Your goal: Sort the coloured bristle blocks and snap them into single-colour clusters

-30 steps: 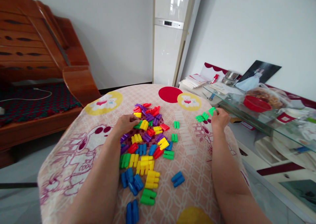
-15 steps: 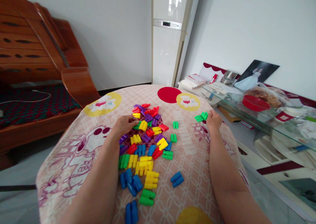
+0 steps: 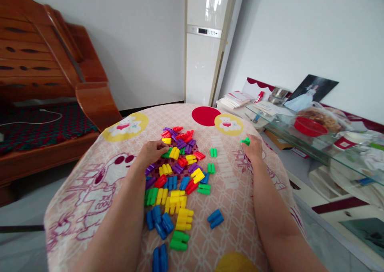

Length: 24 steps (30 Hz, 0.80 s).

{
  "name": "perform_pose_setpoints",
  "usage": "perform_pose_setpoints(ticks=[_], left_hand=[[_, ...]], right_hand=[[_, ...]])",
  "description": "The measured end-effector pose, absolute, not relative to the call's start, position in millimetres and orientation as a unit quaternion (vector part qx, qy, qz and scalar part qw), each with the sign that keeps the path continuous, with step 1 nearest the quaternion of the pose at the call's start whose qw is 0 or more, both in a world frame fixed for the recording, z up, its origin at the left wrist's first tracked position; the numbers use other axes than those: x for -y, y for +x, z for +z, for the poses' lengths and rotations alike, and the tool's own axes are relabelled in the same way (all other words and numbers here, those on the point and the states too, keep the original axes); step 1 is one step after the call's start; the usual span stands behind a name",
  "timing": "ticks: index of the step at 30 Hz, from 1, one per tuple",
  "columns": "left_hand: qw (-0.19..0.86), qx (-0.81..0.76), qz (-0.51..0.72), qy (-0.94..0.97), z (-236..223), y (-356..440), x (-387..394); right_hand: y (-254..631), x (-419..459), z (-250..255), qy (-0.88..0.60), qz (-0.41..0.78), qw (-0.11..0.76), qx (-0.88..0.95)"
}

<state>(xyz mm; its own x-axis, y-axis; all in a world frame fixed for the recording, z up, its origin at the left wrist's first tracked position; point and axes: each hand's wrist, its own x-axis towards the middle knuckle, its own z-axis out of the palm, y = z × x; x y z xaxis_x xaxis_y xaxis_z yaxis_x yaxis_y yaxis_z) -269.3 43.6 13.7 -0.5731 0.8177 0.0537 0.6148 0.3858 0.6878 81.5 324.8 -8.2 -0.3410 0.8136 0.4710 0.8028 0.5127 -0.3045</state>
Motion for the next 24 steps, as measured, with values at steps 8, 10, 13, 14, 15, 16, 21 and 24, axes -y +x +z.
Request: perform_pose_setpoints(ticks=[8,10,13,14,15,16,21,24], left_hand=[[0.150,-0.822,0.343,0.429,16.1,-267.3,-44.2],[0.153,-0.820,0.347,0.428,16.7,-266.8,-43.8],[0.153,-0.818,0.351,0.429,17.5,-266.4,-43.1],[0.153,-0.817,0.352,0.430,17.5,-266.4,-43.0],[0.154,-0.817,0.353,0.430,17.4,-266.5,-42.9],[0.157,-0.816,0.354,0.429,17.1,-266.8,-42.9],[0.154,-0.814,0.356,0.433,13.0,-269.5,-43.6],[0.156,-0.810,0.362,0.434,10.3,-270.8,-43.5]], right_hand=[[89.1,-336.4,-12.1,-0.490,0.024,0.362,0.793],[91.3,-336.6,-13.1,-0.492,0.027,0.364,0.790],[91.7,-333.6,-9.5,-0.502,0.027,0.367,0.783],[90.4,-331.5,-6.3,-0.502,0.024,0.373,0.780],[88.0,-328.7,-2.1,-0.498,0.020,0.381,0.779],[84.6,-325.0,2.9,-0.489,0.014,0.388,0.781],[49.0,-290.6,29.0,-0.413,0.081,0.337,0.842],[22.4,-261.4,35.3,-0.326,0.194,0.251,0.891]])
